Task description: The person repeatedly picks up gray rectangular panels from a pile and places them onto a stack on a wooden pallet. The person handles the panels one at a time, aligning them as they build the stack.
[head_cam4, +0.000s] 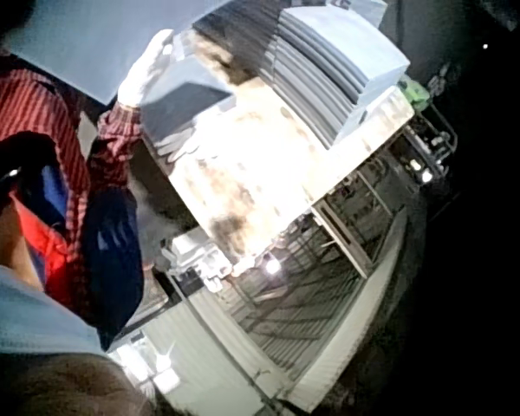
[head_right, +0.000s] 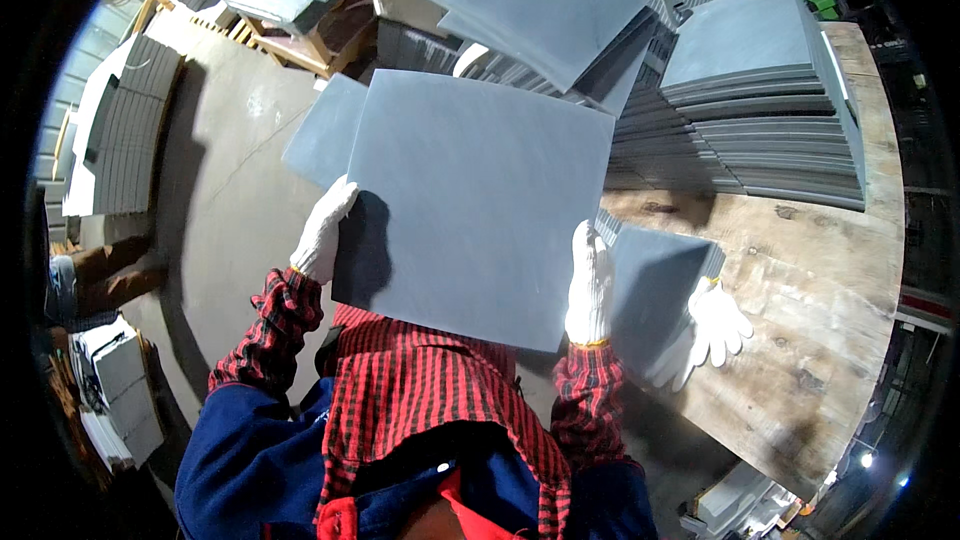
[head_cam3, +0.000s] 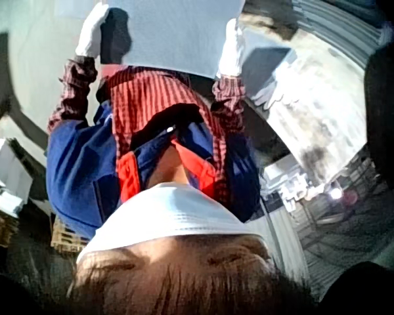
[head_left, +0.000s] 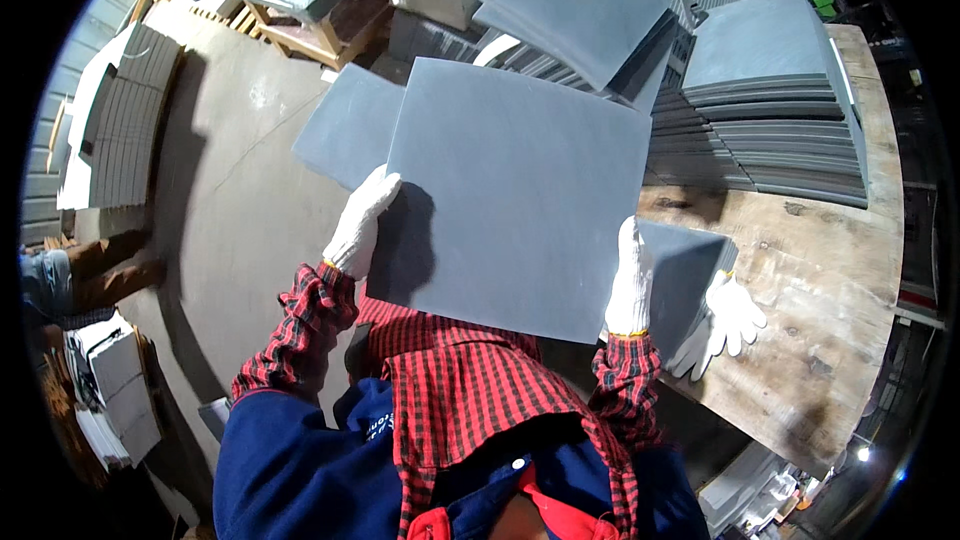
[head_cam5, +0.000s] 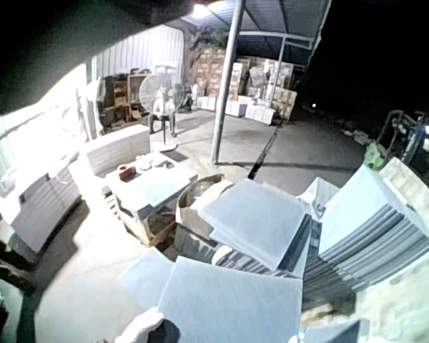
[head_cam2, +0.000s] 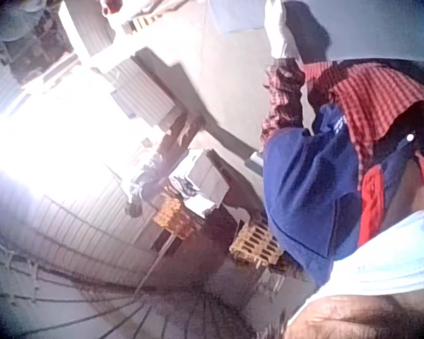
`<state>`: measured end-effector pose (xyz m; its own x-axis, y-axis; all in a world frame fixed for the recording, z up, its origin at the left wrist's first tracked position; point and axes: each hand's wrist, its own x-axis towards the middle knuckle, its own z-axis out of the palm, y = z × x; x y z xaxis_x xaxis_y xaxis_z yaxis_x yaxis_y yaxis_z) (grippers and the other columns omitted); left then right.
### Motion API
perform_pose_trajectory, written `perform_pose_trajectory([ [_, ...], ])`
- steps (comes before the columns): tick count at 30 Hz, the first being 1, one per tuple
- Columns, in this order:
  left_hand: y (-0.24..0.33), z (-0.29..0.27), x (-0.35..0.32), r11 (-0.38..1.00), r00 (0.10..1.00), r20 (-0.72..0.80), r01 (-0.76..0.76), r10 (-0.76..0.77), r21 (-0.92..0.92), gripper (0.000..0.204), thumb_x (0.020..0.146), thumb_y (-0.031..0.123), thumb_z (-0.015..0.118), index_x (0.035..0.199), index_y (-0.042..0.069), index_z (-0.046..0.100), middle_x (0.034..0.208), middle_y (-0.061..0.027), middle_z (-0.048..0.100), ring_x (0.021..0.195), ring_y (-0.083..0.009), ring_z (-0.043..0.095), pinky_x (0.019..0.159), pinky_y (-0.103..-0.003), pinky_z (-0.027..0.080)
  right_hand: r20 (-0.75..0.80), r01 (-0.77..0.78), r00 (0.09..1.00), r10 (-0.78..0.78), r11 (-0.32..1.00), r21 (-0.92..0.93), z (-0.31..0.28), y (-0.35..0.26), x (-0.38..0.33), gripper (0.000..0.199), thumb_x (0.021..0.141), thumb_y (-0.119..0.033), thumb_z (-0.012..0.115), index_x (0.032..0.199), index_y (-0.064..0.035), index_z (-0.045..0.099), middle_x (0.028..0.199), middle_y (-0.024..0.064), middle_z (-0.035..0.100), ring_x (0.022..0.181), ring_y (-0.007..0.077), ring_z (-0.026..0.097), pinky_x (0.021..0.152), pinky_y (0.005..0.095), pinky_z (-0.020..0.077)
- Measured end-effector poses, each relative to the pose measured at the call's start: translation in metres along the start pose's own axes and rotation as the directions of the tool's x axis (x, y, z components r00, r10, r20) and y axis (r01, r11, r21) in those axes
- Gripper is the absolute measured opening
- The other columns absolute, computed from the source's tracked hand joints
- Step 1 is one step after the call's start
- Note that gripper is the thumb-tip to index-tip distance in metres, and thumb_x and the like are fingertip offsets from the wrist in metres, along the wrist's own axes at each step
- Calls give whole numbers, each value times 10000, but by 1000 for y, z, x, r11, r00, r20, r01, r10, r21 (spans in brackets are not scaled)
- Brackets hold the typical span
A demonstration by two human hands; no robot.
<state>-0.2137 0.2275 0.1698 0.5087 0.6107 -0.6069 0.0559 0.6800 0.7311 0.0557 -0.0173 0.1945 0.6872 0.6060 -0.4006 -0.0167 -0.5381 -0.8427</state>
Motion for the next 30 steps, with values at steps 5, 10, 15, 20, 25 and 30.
perform_pose_trajectory([
  [5,32,15,7,978,983,77,-173,165,115,561,988,331,580,1447,30,462,1384,-56,543,1291,-162,443,1119,-318,290,-113,106,984,-137,964,-244,2,-40,7,470,1081,-310,390,1382,26,518,1337,186,574,1238,249,561,1013,359,458],
  [10,42,10,11,946,943,186,-301,276,121,617,978,343,597,1476,27,417,1447,-78,492,1344,-181,404,1144,-330,266,-121,220,968,-219,975,-7,5,-17,26,450,1067,-305,418,1406,-28,521,1354,182,553,1218,279,562,1027,369,440],
  [15,57,18,21,880,866,288,-458,409,125,608,974,338,598,1475,47,414,1436,-70,498,1339,-180,410,1132,-333,287,-156,437,839,-522,816,-380,2,-19,52,541,1040,-361,471,1434,9,467,1395,174,526,1267,270,510,1064,371,393],
  [20,65,20,42,818,840,278,-529,466,228,543,972,312,611,1419,34,478,1367,-71,549,1290,-159,451,1118,-306,304,-231,288,941,-247,943,167,15,-50,52,791,930,-480,652,1404,116,439,1396,193,524,1291,250,476,1082,345,351],
  [25,88,66,52,732,817,323,-574,478,367,511,950,341,616,1356,37,555,1309,-106,597,1209,-203,539,1053,-328,397,-403,346,862,-307,938,25,-10,-40,82,698,952,-441,624,1364,105,487,1326,206,576,1196,257,530,1036,353,389],
  [30,102,84,91,320,715,289,-586,636,745,572,889,418,622,1306,27,602,1368,-211,542,1265,-356,512,1081,-405,394,-394,468,752,-528,849,-245,-18,-32,131,474,957,-402,598,1096,46,666,992,237,703,939,360,666,850,411,490],
])
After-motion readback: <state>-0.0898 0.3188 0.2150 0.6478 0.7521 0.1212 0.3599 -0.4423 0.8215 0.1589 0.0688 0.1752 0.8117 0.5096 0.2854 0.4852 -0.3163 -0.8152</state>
